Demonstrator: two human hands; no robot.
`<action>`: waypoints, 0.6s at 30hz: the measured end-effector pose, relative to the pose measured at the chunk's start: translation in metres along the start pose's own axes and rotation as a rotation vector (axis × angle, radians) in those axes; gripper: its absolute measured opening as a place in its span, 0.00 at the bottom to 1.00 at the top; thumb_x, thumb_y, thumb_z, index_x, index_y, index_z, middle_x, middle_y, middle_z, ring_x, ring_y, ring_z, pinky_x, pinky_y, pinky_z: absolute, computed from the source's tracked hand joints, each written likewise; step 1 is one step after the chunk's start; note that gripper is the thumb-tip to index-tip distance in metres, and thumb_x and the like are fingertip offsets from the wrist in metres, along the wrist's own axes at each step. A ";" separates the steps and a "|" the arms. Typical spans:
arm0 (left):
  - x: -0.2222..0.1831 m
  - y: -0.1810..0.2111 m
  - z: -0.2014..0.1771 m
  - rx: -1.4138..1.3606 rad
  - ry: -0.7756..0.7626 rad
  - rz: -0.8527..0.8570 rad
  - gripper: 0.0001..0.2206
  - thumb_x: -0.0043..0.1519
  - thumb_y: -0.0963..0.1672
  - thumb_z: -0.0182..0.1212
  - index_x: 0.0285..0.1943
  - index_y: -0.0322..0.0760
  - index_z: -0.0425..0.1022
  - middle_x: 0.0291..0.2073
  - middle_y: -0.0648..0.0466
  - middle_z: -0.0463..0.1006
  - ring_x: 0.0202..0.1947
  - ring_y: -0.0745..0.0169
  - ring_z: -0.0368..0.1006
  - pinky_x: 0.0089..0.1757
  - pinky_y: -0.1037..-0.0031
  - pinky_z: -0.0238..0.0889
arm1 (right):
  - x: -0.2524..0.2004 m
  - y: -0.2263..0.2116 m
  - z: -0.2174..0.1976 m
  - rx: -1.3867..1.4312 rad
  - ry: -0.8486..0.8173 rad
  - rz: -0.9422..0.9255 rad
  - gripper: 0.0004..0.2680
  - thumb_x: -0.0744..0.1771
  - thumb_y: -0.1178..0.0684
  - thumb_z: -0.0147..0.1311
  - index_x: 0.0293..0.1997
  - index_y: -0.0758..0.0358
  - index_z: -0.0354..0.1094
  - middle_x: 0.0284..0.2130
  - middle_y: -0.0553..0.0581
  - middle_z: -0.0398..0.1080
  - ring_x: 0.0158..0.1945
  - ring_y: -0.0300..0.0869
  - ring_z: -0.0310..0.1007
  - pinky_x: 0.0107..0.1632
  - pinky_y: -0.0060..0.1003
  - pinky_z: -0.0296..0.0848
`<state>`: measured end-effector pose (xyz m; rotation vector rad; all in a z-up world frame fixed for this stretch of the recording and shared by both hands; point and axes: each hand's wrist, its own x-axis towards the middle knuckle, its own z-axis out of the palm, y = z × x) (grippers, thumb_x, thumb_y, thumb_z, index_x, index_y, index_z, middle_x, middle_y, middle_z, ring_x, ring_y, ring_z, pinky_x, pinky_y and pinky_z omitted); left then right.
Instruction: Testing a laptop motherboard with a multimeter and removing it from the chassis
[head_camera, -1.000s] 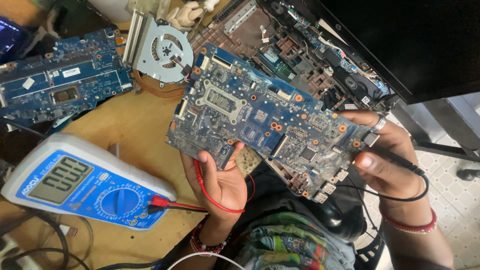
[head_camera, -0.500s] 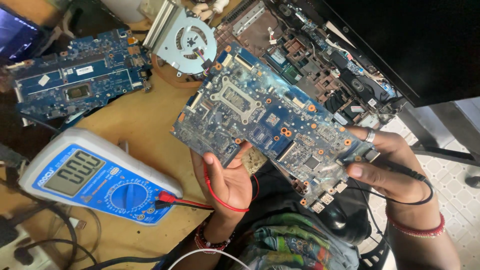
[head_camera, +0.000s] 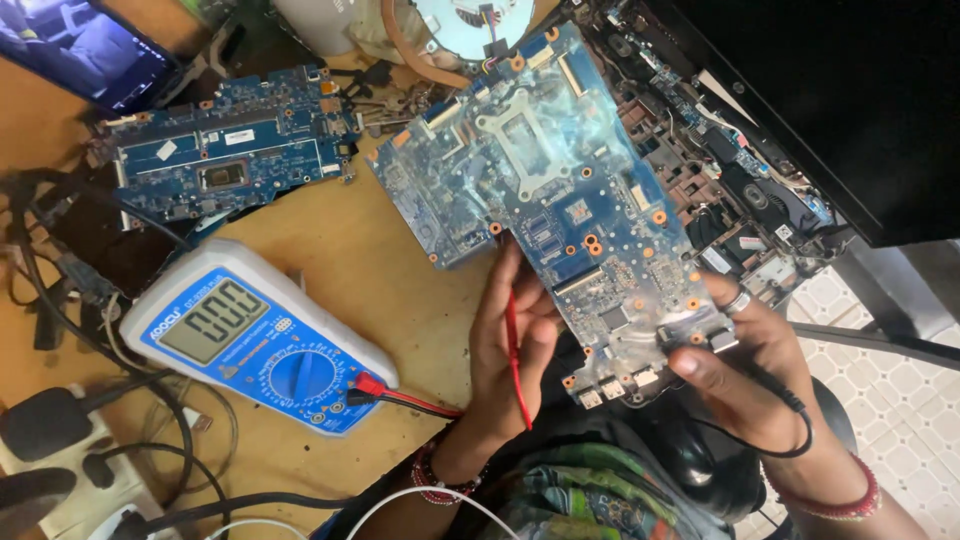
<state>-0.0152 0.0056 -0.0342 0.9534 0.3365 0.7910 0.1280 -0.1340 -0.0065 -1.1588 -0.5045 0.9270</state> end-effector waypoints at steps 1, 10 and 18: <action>-0.002 0.003 0.002 -0.017 -0.053 -0.007 0.43 0.66 0.53 0.62 0.81 0.29 0.40 0.70 0.35 0.63 0.70 0.53 0.61 0.68 0.62 0.54 | 0.000 -0.003 0.005 -0.079 0.005 0.010 0.22 0.62 0.57 0.61 0.62 0.74 0.65 0.47 0.63 0.76 0.47 0.45 0.76 0.51 0.36 0.72; -0.005 0.014 0.004 0.091 -0.029 -0.113 0.34 0.65 0.50 0.61 0.77 0.31 0.53 0.61 0.50 0.70 0.54 0.68 0.68 0.51 0.77 0.64 | 0.004 -0.010 -0.002 -0.486 -0.099 0.014 0.22 0.61 0.53 0.60 0.62 0.68 0.66 0.47 0.55 0.76 0.48 0.39 0.72 0.53 0.32 0.67; -0.011 0.001 -0.006 0.151 -0.003 -0.099 0.30 0.68 0.47 0.56 0.78 0.33 0.53 0.37 0.59 0.68 0.22 0.78 0.48 0.24 0.79 0.43 | -0.003 -0.011 0.008 -0.506 0.022 0.031 0.22 0.62 0.61 0.57 0.65 0.71 0.64 0.54 0.60 0.74 0.54 0.41 0.71 0.57 0.32 0.67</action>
